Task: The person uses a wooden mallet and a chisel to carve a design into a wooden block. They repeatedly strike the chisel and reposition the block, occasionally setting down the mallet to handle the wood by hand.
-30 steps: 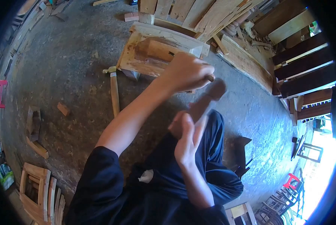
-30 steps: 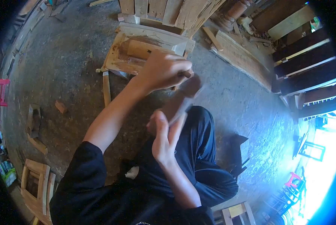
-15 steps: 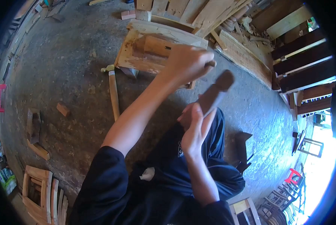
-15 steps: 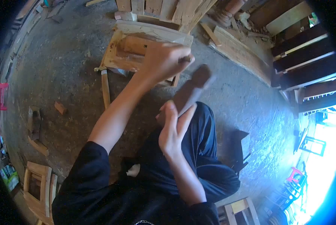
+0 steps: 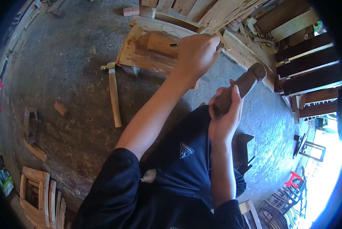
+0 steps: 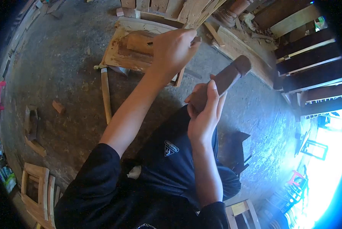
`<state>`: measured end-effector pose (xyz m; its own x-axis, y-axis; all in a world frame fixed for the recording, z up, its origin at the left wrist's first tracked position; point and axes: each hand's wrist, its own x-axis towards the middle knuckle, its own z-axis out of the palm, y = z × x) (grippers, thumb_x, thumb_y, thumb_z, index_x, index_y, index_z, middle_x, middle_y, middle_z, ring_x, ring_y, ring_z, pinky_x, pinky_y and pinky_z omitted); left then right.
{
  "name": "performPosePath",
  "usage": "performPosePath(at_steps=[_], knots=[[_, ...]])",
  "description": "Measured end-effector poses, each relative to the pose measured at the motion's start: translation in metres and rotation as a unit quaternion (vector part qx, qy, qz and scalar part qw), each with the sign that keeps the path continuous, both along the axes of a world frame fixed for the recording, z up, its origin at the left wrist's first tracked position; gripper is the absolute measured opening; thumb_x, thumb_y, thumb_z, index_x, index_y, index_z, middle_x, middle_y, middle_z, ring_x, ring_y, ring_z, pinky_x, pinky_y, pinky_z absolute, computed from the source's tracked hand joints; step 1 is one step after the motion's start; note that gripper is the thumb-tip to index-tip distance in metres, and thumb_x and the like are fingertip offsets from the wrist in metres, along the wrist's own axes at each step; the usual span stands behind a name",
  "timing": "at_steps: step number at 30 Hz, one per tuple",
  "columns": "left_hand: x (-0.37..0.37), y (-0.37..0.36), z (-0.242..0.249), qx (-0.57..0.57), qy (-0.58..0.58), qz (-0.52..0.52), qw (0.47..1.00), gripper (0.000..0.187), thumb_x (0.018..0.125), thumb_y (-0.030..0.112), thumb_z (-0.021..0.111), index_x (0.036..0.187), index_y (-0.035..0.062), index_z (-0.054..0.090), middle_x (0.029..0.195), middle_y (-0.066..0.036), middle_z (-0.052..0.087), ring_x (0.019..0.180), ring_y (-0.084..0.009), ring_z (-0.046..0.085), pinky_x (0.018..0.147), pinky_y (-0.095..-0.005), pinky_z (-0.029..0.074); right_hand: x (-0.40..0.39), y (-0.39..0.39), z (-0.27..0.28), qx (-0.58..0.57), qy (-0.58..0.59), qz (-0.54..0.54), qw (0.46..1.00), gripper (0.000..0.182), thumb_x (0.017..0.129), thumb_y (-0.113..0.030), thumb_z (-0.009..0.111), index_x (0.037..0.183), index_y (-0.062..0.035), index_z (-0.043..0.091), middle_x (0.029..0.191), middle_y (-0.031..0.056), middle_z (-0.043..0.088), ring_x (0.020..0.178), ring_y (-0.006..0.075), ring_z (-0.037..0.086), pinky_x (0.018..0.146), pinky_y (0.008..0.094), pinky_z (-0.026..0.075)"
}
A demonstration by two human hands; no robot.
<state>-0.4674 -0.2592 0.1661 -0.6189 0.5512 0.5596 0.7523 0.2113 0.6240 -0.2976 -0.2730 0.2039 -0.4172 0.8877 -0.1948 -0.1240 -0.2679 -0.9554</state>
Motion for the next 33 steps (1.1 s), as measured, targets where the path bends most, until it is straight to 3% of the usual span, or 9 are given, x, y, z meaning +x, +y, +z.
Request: performPosePath(at_steps=[2, 6, 9, 13, 16, 23, 26, 29, 33], knots=[[-0.003, 0.002, -0.005, 0.014, 0.016, 0.006, 1.0, 0.021, 0.088, 0.027, 0.072, 0.083, 0.0083, 0.064, 0.077, -0.013, 0.069, 0.073, -0.0365, 0.07, 0.063, -0.0483, 0.051, 0.015, 0.022, 0.0, 0.011, -0.056, 0.167, 0.984, 0.033, 0.109, -0.038, 0.054, 0.128, -0.0115, 0.055, 0.088, 0.0043, 0.064, 0.064, 0.0107, 0.06, 0.047, 0.0243, 0.036], [0.0, 0.007, -0.008, -0.017, 0.023, 0.033, 0.999, 0.021, 0.088, 0.027, 0.075, 0.083, 0.0089, 0.065, 0.076, -0.012, 0.069, 0.073, -0.0365, 0.07, 0.064, -0.0486, 0.052, 0.004, 0.022, 0.01, 0.015, 0.034, 0.009, 0.999, 0.034, 0.108, -0.04, 0.053, 0.125, -0.0102, 0.058, 0.083, 0.0043, 0.063, 0.06, 0.0114, 0.058, 0.048, 0.0252, 0.038], [-0.005, 0.009, -0.008, -0.013, 0.028, 0.035, 0.999, 0.018, 0.086, 0.024, 0.076, 0.084, 0.0094, 0.066, 0.074, -0.012, 0.069, 0.073, -0.0363, 0.071, 0.063, -0.0482, 0.053, 0.017, 0.032, 0.007, 0.038, -0.161, 0.206, 0.964, 0.038, 0.108, -0.041, 0.053, 0.126, -0.0072, 0.056, 0.083, 0.0053, 0.064, 0.058, 0.0132, 0.057, 0.048, 0.0256, 0.037], [-0.001, 0.007, -0.009, -0.011, 0.033, 0.039, 0.999, 0.018, 0.086, 0.024, 0.077, 0.085, 0.0089, 0.067, 0.075, -0.012, 0.069, 0.074, -0.0367, 0.071, 0.063, -0.0484, 0.054, 0.001, 0.022, 0.0, 0.03, -0.004, 0.007, 1.0, 0.038, 0.108, -0.037, 0.053, 0.125, -0.004, 0.058, 0.082, 0.0059, 0.063, 0.058, 0.0116, 0.056, 0.048, 0.0246, 0.038], [-0.004, 0.01, -0.011, -0.023, 0.045, 0.048, 0.998, 0.018, 0.086, 0.025, 0.076, 0.085, 0.0086, 0.067, 0.076, -0.013, 0.069, 0.074, -0.0369, 0.071, 0.063, -0.049, 0.054, 0.015, 0.041, 0.014, 0.054, -0.115, 0.236, 0.963, 0.042, 0.108, -0.039, 0.052, 0.13, -0.0029, 0.056, 0.082, 0.006, 0.062, 0.057, 0.0108, 0.054, 0.048, 0.024, 0.037], [-0.004, 0.011, -0.014, -0.007, 0.023, 0.04, 0.999, 0.02, 0.086, 0.027, 0.075, 0.083, 0.0085, 0.067, 0.076, -0.014, 0.07, 0.075, -0.0368, 0.071, 0.063, -0.049, 0.053, 0.015, 0.056, 0.012, -0.005, -0.106, 0.244, 0.964, 0.042, 0.108, -0.043, 0.052, 0.128, -0.0062, 0.058, 0.079, 0.0039, 0.061, 0.054, 0.0101, 0.051, 0.046, 0.0241, 0.035], [-0.001, 0.007, -0.014, -0.006, 0.017, 0.04, 0.999, 0.021, 0.086, 0.027, 0.075, 0.083, 0.0085, 0.067, 0.076, -0.013, 0.069, 0.074, -0.0365, 0.071, 0.063, -0.0486, 0.053, 0.003, 0.052, 0.008, 0.016, 0.034, 0.086, 0.996, 0.036, 0.106, -0.039, 0.056, 0.122, -0.0076, 0.061, 0.079, 0.0029, 0.063, 0.057, 0.0107, 0.054, 0.048, 0.0247, 0.037], [-0.004, 0.01, -0.016, 0.0, 0.037, 0.043, 0.998, 0.021, 0.086, 0.027, 0.075, 0.083, 0.0086, 0.067, 0.075, -0.013, 0.069, 0.074, -0.036, 0.071, 0.063, -0.0489, 0.053, 0.013, 0.06, 0.011, 0.016, -0.129, 0.249, 0.96, 0.035, 0.105, -0.04, 0.057, 0.12, -0.0088, 0.059, 0.08, 0.0043, 0.063, 0.058, 0.0107, 0.055, 0.048, 0.0245, 0.035], [-0.001, 0.007, -0.009, -0.009, 0.011, 0.042, 0.999, 0.021, 0.086, 0.028, 0.075, 0.083, 0.009, 0.067, 0.074, -0.013, 0.069, 0.072, -0.0356, 0.071, 0.062, -0.0495, 0.053, 0.003, 0.059, 0.0, 0.034, 0.02, 0.107, 0.993, 0.038, 0.106, -0.039, 0.057, 0.126, -0.007, 0.059, 0.078, 0.0037, 0.063, 0.057, 0.0098, 0.053, 0.047, 0.0228, 0.034]])
